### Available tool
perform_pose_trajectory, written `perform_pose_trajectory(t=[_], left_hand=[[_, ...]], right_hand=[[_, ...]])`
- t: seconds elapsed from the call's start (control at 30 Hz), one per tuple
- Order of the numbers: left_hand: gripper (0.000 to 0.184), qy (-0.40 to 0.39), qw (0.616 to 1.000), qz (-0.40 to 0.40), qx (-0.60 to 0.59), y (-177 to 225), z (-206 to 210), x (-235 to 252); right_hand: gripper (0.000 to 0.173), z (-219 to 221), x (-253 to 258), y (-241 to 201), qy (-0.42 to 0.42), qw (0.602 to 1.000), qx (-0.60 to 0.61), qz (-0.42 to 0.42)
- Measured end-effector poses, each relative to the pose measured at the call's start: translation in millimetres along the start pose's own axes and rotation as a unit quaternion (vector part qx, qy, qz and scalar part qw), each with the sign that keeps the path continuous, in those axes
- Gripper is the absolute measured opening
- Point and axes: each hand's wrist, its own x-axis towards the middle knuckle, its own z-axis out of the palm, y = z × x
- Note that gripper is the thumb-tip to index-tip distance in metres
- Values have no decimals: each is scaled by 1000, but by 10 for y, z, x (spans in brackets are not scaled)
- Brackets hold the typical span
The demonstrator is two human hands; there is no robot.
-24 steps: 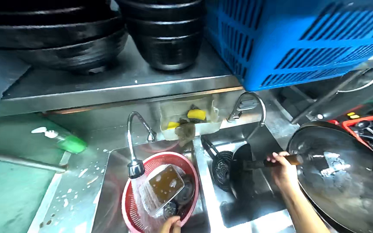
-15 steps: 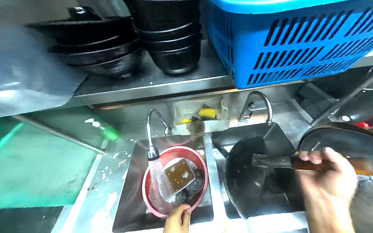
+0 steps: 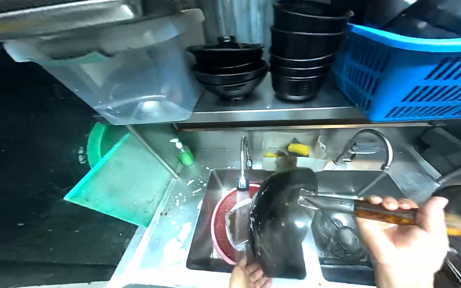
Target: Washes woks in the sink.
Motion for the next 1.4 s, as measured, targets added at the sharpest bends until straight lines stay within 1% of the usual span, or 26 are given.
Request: perform_pose_trajectory(t=[0.07,0.13,0.23,0.3,0.33,0.43,0.5,0.53,0.57,0.6,0.63,0.7,0.77,0.8,0.83,0.87,0.97,1.07,1.13,1.23,1.37,1.4], left_hand=[[54,18,999,-28,-33,150,-141,150],[43,30,997,-43,-52,323,-370,387],[45,30,996,-37,-78,575,-684,833],[45,39,997,-17,-58,718,-770,993],[48,43,998,-5,-40,776,-764,1047],[63,75,995,49,33,859,-609,1138],[67,113,981,113,112,813,-434,1135],[66,125,966,158,165,760,-354,1155],[66,133,941,214,224,691,-279,1167],[67,135,906,277,291,620,-200,1156],[68,130,859,342,358,560,-112,1118],[63,94,751,471,454,492,81,1071],[60,50,649,558,515,529,315,1145],[59,39,619,577,531,598,421,1225],[57,33,607,582,540,696,495,1311],[56,28,603,579,548,807,539,1400],[58,-12,615,539,575,1106,547,1598],[60,-47,632,450,629,1386,558,1684],[61,-79,642,414,641,1525,612,1691],[62,-134,648,404,632,1698,713,1677],[59,-204,676,420,570,1925,819,1789],[59,-233,691,414,544,1985,830,1848]], right_hand=[[54,-79,-87,432,38,998,-17,37],[51,-161,-177,867,68,996,-24,60],[49,-294,-302,1440,77,994,-25,78],[49,-334,-405,1696,91,992,-31,83],[49,-336,-440,1799,101,991,-31,80],[48,-324,-419,2043,116,990,-26,70],[46,-308,-364,2132,109,992,-25,63],[46,-295,-345,2162,105,992,-24,59],[46,-296,-332,2184,100,993,-21,54],[46,-314,-318,2207,95,994,-21,48],[45,-345,-304,2231,88,995,-20,44],[44,-421,-294,2297,63,997,-22,38],[43,-494,-317,2374,39,998,-35,39],[42,-535,-326,2414,33,998,-41,42],[42,-576,-328,2441,31,997,-48,48],[41,-611,-317,2453,35,997,-52,52],[44,-625,-298,2399,42,994,-66,71],[38,-587,-368,2335,-10,991,-75,106],[34,-531,-378,2271,-37,986,-98,133],[35,-479,-316,2156,-78,976,-124,162],[38,-321,-225,2025,-116,972,-120,165],[40,-259,-206,1990,-123,972,-114,165]])
